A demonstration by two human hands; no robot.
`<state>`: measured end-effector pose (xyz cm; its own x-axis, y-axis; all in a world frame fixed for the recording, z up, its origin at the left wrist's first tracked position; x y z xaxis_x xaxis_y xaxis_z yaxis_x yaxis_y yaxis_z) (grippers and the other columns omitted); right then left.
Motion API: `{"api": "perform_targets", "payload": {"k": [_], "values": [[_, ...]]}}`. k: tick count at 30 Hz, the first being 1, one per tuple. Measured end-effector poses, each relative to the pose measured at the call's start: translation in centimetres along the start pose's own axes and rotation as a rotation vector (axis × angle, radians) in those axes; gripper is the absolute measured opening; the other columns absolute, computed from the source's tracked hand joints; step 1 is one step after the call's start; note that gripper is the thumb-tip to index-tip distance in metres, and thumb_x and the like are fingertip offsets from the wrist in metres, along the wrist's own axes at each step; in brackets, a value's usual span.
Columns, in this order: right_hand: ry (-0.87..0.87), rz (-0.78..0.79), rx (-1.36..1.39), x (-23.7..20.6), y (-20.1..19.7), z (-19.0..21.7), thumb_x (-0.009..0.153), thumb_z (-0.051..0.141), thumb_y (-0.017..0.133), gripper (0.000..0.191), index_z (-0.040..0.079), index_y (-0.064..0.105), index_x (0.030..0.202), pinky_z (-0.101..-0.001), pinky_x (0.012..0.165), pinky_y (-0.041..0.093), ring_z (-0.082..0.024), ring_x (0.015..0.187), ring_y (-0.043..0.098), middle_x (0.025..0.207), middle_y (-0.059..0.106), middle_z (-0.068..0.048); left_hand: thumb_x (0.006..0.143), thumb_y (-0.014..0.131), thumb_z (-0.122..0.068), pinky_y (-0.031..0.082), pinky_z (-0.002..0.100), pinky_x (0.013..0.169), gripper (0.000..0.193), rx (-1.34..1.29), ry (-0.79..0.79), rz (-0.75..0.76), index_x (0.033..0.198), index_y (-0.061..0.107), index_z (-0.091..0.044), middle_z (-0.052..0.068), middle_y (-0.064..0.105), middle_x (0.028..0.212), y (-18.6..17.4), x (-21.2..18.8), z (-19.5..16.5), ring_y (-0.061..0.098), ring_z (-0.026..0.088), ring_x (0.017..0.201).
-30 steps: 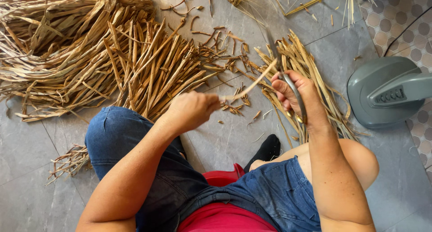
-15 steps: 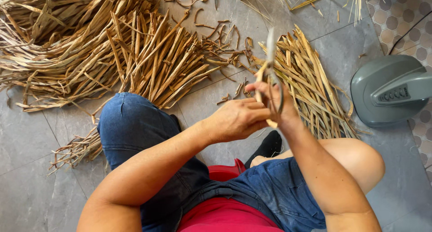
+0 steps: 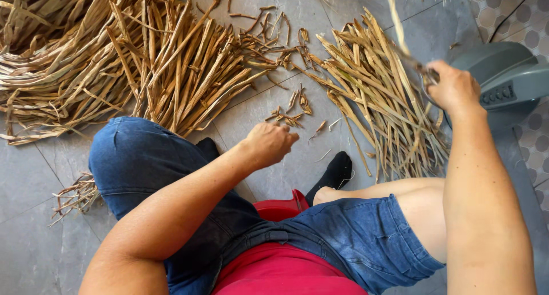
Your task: The person sits on a low stool on the floor and trims dried palm leaves with scissors, cutting off hard midribs and edges from each leaf one at a time and dropping the trimmed pieces onto the floor among piles of leaves.
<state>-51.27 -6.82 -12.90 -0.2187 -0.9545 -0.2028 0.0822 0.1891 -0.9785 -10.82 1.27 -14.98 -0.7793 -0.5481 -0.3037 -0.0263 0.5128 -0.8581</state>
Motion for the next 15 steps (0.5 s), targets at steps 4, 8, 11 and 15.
{"api": "perform_targets", "payload": {"k": [4, 8, 11, 15], "values": [[0.172, 0.246, -0.139, -0.6, 2.1, -3.9, 0.079, 0.037, 0.085, 0.049, 0.036, 0.072, 0.125, -0.0548, 0.090, 0.050, -0.044, 0.110, 0.064, 0.116, 0.071, -0.016, 0.086, 0.073, -0.028, 0.057, 0.047, 0.076, 0.026, -0.009, -0.081, 0.019, 0.107, 0.070, -0.014, 0.013, 0.071, 0.104, 1.7, 0.4, 3.1, 0.070, 0.033, 0.096], [0.191, 0.118, 0.070, -0.6, -1.7, -1.2, 0.080, 0.043, 0.088, 0.056, 0.031, 0.072, 0.132, -0.0548, 0.083, 0.051, -0.045, 0.105, 0.065, 0.111, 0.072, -0.019, 0.089, 0.072, -0.031, 0.057, 0.047, 0.081, 0.025, -0.003, -0.211, 0.211, 0.107, 0.070, -0.013, 0.012, 0.075, 0.106, 4.1, 0.4, 6.2, 0.072, 0.033, 0.100], [-0.106, -0.089, 0.200, -2.8, -8.1, 5.6, 0.089, 0.037, 0.090, 0.051, 0.017, 0.072, 0.133, -0.0459, 0.081, 0.054, -0.035, 0.094, 0.071, 0.102, 0.075, -0.016, 0.091, 0.069, -0.026, 0.058, 0.045, 0.082, 0.023, 0.016, -0.317, 0.259, 0.111, 0.071, -0.015, 0.012, 0.076, 0.110, 4.4, 0.7, 8.6, 0.073, 0.032, 0.102], [-0.270, -0.150, 0.393, -7.7, -14.7, 12.9, 0.086, 0.022, 0.088, 0.051, 0.014, 0.070, 0.133, -0.0364, 0.076, 0.053, -0.022, 0.085, 0.071, 0.101, 0.074, -0.013, 0.092, 0.069, -0.033, 0.058, 0.043, 0.086, 0.031, 0.027, -0.528, 0.129, 0.115, 0.072, -0.012, 0.013, 0.071, 0.117, 2.3, 1.0, 13.6, 0.070, 0.030, 0.109]]}}
Point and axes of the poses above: each hand's wrist, its own x-axis towards the middle knuckle, its own y-axis out of the palm, z = x × y, the point moved 8 cm from there along x, towards the middle knuckle
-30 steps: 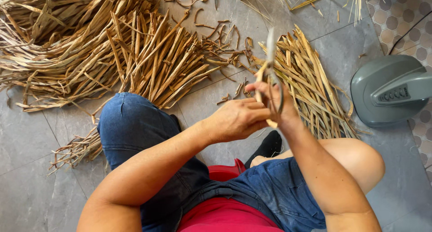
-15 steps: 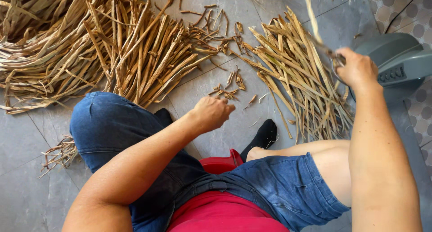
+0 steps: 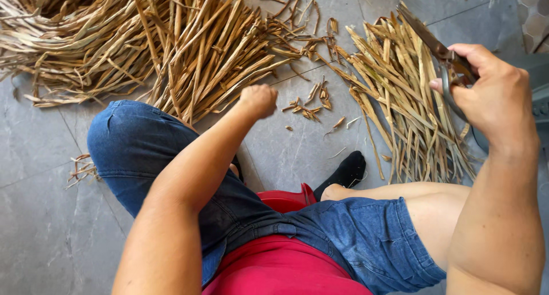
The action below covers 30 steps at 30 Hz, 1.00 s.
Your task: The person sits on a low stool on the floor and trims dried palm leaves with scissors, cutting off hard midribs and edges from each leaf one at a time and dropping the trimmed pieces onto the floor among piles of leaves.
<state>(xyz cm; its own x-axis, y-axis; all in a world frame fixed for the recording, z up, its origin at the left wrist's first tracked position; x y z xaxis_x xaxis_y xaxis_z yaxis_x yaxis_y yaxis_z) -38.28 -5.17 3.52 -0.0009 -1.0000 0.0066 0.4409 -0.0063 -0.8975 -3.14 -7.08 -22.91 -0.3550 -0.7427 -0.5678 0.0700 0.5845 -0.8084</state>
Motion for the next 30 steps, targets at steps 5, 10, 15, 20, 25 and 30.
{"api": "perform_targets", "payload": {"k": [5, 10, 15, 20, 25, 30], "values": [[-0.044, -0.027, 0.011, -0.9, -1.9, 5.5, 0.085, 0.016, 0.087, 0.048, 0.012, 0.071, 0.130, -0.0332, 0.075, 0.053, -0.018, 0.087, 0.071, 0.099, 0.074, -0.012, 0.103, 0.052, -0.017, 0.055, 0.046, 0.094, 0.027, -0.151, -0.388, -0.130, 0.121, 0.070, -0.008, 0.016, 0.062, 0.134, -1.6, 0.7, 9.4, 0.063, 0.033, 0.120], [-0.031, -0.040, 0.010, 0.2, -2.0, 5.3, 0.086, 0.018, 0.087, 0.049, 0.013, 0.070, 0.132, -0.0316, 0.078, 0.054, -0.016, 0.092, 0.072, 0.104, 0.075, -0.010, 0.103, 0.046, -0.017, 0.053, 0.051, 0.094, 0.031, -0.331, -0.495, -0.336, 0.129, 0.059, -0.007, 0.018, 0.055, 0.141, -2.8, -1.1, 14.8, 0.061, 0.041, 0.120], [0.034, 0.025, -0.080, 1.7, -0.9, 4.6, 0.083, 0.019, 0.088, 0.050, 0.013, 0.071, 0.130, -0.0344, 0.071, 0.054, -0.020, 0.080, 0.071, 0.095, 0.075, -0.012, 0.093, 0.055, -0.026, 0.051, 0.049, 0.094, 0.036, -0.443, -0.501, -0.337, 0.126, 0.058, -0.013, 0.017, 0.058, 0.131, -2.6, -0.7, 14.9, 0.060, 0.039, 0.118], [-0.032, 0.068, -0.006, 2.9, 1.4, 5.7, 0.088, 0.025, 0.088, 0.051, 0.017, 0.070, 0.134, -0.0328, 0.076, 0.055, -0.018, 0.084, 0.072, 0.098, 0.075, -0.009, 0.108, 0.042, -0.029, 0.056, 0.050, 0.086, 0.031, -0.261, -0.608, -0.254, 0.117, 0.066, -0.012, 0.020, 0.063, 0.127, -0.5, -0.1, 14.5, 0.069, 0.038, 0.105], [-0.081, 0.066, 0.083, 3.0, 2.4, 6.1, 0.084, 0.021, 0.089, 0.052, 0.014, 0.070, 0.131, -0.0306, 0.079, 0.055, -0.016, 0.089, 0.072, 0.102, 0.076, -0.010, 0.109, 0.043, -0.031, 0.057, 0.051, 0.079, 0.031, -0.289, -0.535, -0.464, 0.110, 0.069, -0.014, 0.017, 0.068, 0.118, -3.0, -0.1, 12.5, 0.072, 0.037, 0.096], [-0.050, 0.023, 0.559, 2.5, 3.2, 5.9, 0.088, 0.010, 0.084, 0.050, 0.007, 0.066, 0.135, -0.0259, 0.091, 0.057, -0.011, 0.101, 0.071, 0.113, 0.077, -0.006, 0.095, 0.065, -0.041, 0.055, 0.048, 0.070, 0.031, -0.640, -0.294, -0.600, 0.102, 0.072, -0.012, 0.015, 0.075, 0.090, -9.3, -0.5, 6.3, 0.072, 0.034, 0.082]]}}
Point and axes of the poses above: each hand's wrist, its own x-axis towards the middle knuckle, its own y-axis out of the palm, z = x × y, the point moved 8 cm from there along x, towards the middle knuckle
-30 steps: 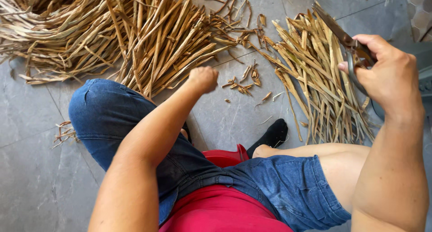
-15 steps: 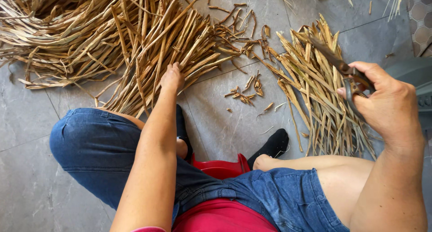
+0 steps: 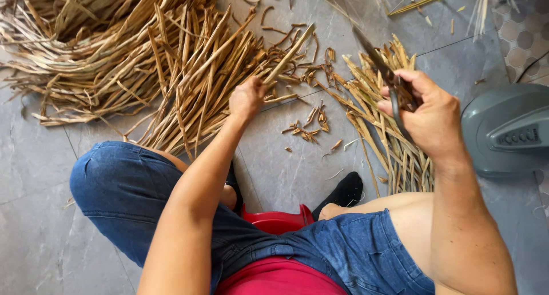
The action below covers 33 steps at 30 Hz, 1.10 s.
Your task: The person sits on a low stool on the floor and trims dried palm leaves with scissors, cutting off hard midribs and edges from each leaf one at a time and dropping the trimmed pieces onto the floor among piles of leaves.
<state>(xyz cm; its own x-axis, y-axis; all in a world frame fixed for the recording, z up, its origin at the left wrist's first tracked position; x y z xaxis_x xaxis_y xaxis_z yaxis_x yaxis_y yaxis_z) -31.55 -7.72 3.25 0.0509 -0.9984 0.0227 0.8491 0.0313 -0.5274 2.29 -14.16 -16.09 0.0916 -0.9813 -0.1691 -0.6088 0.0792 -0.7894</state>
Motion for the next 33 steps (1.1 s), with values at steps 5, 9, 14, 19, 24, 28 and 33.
{"api": "perform_targets", "payload": {"k": [5, 9, 14, 19, 24, 28, 33], "values": [[-0.037, -0.146, 0.378, -0.3, -0.8, 0.2, 0.098, 0.001, 0.079, 0.042, 0.006, 0.058, 0.134, -0.0229, 0.079, 0.056, -0.012, 0.096, 0.071, 0.115, 0.075, -0.009, 0.100, 0.066, -0.024, 0.050, 0.025, 0.054, 0.021, -0.706, 0.235, 0.283, 0.102, 0.070, -0.004, 0.001, 0.076, 0.081, -1.2, -6.5, -11.4, 0.063, 0.005, 0.065], [-0.046, -0.196, 0.824, -0.8, -1.4, 0.9, 0.101, -0.003, 0.075, 0.039, 0.007, 0.055, 0.133, -0.0219, 0.069, 0.053, -0.013, 0.087, 0.069, 0.114, 0.074, -0.011, 0.100, 0.065, -0.025, 0.048, 0.023, 0.052, 0.021, -0.712, 0.250, 0.497, 0.102, 0.069, -0.005, -0.001, 0.073, 0.078, -2.9, -13.3, -15.1, 0.058, 0.003, 0.061], [-0.060, -0.198, 0.907, -2.0, -0.5, 2.5, 0.099, -0.004, 0.074, 0.044, 0.010, 0.053, 0.135, -0.0222, 0.064, 0.052, -0.013, 0.080, 0.067, 0.105, 0.073, -0.011, 0.100, 0.068, -0.027, 0.044, 0.024, 0.050, 0.024, -0.516, 0.257, 0.617, 0.106, 0.072, -0.004, 0.002, 0.064, 0.069, -4.5, -16.1, -16.6, 0.055, 0.005, 0.058], [-0.083, 0.023, 0.887, -2.6, 2.0, 4.7, 0.100, -0.006, 0.074, 0.040, 0.008, 0.053, 0.131, -0.0214, 0.069, 0.052, -0.011, 0.083, 0.066, 0.106, 0.075, -0.012, 0.105, 0.063, -0.027, 0.049, 0.020, 0.060, 0.029, -1.077, 0.325, 0.554, 0.123, 0.068, -0.005, -0.004, 0.067, 0.089, -6.7, -14.1, -19.3, 0.058, 0.003, 0.068], [-0.140, 0.059, 0.760, -3.0, 3.0, 6.4, 0.099, -0.001, 0.076, 0.045, 0.010, 0.050, 0.133, -0.0283, 0.089, 0.061, -0.013, 0.101, 0.071, 0.111, 0.074, -0.007, 0.102, 0.070, -0.021, 0.047, 0.021, 0.060, 0.031, -1.240, 0.230, 0.655, 0.124, 0.063, -0.001, 0.001, 0.071, 0.094, -6.8, -12.5, -20.2, 0.062, 0.005, 0.070], [-0.245, -0.038, 0.648, -2.7, 2.0, 7.3, 0.101, 0.002, 0.077, 0.046, 0.007, 0.049, 0.137, -0.0277, 0.096, 0.057, -0.013, 0.104, 0.068, 0.116, 0.073, -0.011, 0.100, 0.072, -0.020, 0.046, 0.020, 0.059, 0.037, -1.274, 0.255, 0.596, 0.131, 0.064, -0.003, -0.001, 0.070, 0.090, -7.2, -12.3, -21.4, 0.058, 0.003, 0.069], [-0.203, -0.119, 0.748, -2.6, 1.3, 6.8, 0.097, 0.002, 0.080, 0.052, 0.007, 0.047, 0.137, -0.0299, 0.098, 0.059, -0.014, 0.104, 0.069, 0.121, 0.069, -0.013, 0.098, 0.073, -0.022, 0.041, 0.018, 0.054, 0.029, -1.048, 0.339, 0.372, 0.122, 0.070, -0.005, -0.006, 0.065, 0.079, -7.7, -12.8, -22.2, 0.050, 0.000, 0.064]]}}
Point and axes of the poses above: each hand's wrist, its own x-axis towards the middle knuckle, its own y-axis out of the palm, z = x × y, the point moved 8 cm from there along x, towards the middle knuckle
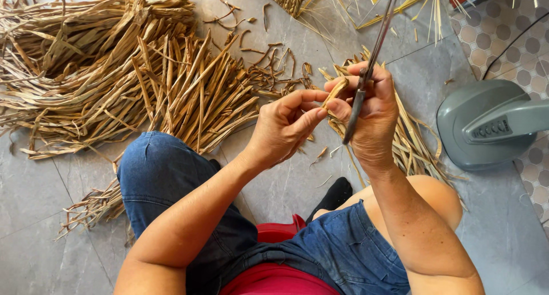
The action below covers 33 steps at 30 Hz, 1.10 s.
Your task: The person sits on a low stool on the floor and trims dried palm leaves with scissors, cutting off hard midribs and edges from each leaf one at a time and dropping the trimmed pieces onto the floor among piles of leaves.
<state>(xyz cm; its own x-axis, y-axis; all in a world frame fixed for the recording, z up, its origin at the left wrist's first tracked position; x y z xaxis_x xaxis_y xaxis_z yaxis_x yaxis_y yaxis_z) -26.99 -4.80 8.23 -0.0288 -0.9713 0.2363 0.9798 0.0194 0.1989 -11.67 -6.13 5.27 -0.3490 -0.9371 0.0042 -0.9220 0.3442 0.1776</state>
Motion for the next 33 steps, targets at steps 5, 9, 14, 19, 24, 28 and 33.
{"api": "perform_targets", "payload": {"k": [5, 9, 14, 19, 24, 28, 33], "values": [[0.011, 0.010, -0.106, 0.2, 0.0, -0.2, 0.099, -0.005, 0.076, 0.045, 0.006, 0.049, 0.135, -0.0320, 0.100, 0.060, -0.016, 0.108, 0.070, 0.119, 0.072, -0.013, 0.095, 0.076, -0.023, 0.042, 0.018, 0.054, 0.021, 0.301, 0.068, -0.082, 0.108, 0.074, -0.006, -0.006, 0.064, 0.077, -0.2, 0.2, -0.5, 0.051, -0.001, 0.062], [0.061, 0.060, 0.063, 0.6, 0.2, -0.4, 0.099, -0.007, 0.072, 0.043, 0.007, 0.050, 0.133, -0.0330, 0.102, 0.060, -0.018, 0.109, 0.072, 0.118, 0.073, -0.013, 0.097, 0.076, -0.022, 0.043, 0.018, 0.057, 0.022, 0.209, 0.067, -0.056, 0.108, 0.072, -0.003, -0.005, 0.064, 0.082, -0.2, 0.5, -0.1, 0.051, 0.000, 0.066], [0.045, 0.090, -0.040, 0.9, -0.2, 0.2, 0.101, -0.004, 0.070, 0.041, 0.007, 0.050, 0.135, -0.0333, 0.104, 0.060, -0.018, 0.110, 0.073, 0.113, 0.073, -0.013, 0.100, 0.070, -0.023, 0.043, 0.018, 0.059, 0.025, -0.246, -0.189, 0.148, 0.115, 0.071, -0.003, -0.004, 0.068, 0.083, -0.4, 1.3, 1.7, 0.054, 0.001, 0.067], [0.035, 0.096, -0.055, 1.0, -0.2, -0.4, 0.099, 0.008, 0.078, 0.048, 0.006, 0.047, 0.135, -0.0313, 0.101, 0.057, -0.016, 0.109, 0.069, 0.125, 0.071, -0.011, 0.101, 0.072, -0.017, 0.046, 0.019, 0.062, 0.016, -0.127, -0.086, 0.075, 0.106, 0.068, -0.002, -0.004, 0.066, 0.086, -1.4, 1.0, 0.8, 0.057, 0.001, 0.073], [-0.010, 0.163, -0.401, 0.5, 0.8, -1.3, 0.093, 0.023, 0.084, 0.067, 0.007, 0.045, 0.144, -0.0286, 0.096, 0.049, -0.013, 0.103, 0.057, 0.123, 0.066, -0.006, 0.101, 0.071, -0.014, 0.049, 0.018, 0.064, 0.011, 0.070, 0.111, -0.228, 0.100, 0.065, -0.004, -0.004, 0.066, 0.082, -3.5, 1.1, -0.5, 0.059, 0.000, 0.073], [0.114, 0.208, -0.503, -0.3, 1.9, -3.1, 0.086, 0.031, 0.087, 0.077, 0.008, 0.043, 0.145, -0.0298, 0.092, 0.051, -0.014, 0.111, 0.063, 0.125, 0.067, -0.005, 0.102, 0.070, -0.011, 0.051, 0.018, 0.064, 0.011, -0.009, 0.140, -0.313, 0.103, 0.061, -0.004, -0.005, 0.064, 0.085, -4.9, 1.8, -0.5, 0.059, 0.000, 0.074], [0.167, 0.187, -0.656, -0.5, 1.9, -3.9, 0.081, 0.033, 0.090, 0.078, 0.009, 0.047, 0.142, -0.0288, 0.084, 0.049, -0.011, 0.103, 0.065, 0.120, 0.071, -0.002, 0.104, 0.067, -0.007, 0.052, 0.018, 0.070, 0.014, -0.096, 0.200, -0.298, 0.115, 0.059, -0.004, -0.004, 0.065, 0.093, -5.0, 1.6, -0.9, 0.061, 0.001, 0.082]]}}
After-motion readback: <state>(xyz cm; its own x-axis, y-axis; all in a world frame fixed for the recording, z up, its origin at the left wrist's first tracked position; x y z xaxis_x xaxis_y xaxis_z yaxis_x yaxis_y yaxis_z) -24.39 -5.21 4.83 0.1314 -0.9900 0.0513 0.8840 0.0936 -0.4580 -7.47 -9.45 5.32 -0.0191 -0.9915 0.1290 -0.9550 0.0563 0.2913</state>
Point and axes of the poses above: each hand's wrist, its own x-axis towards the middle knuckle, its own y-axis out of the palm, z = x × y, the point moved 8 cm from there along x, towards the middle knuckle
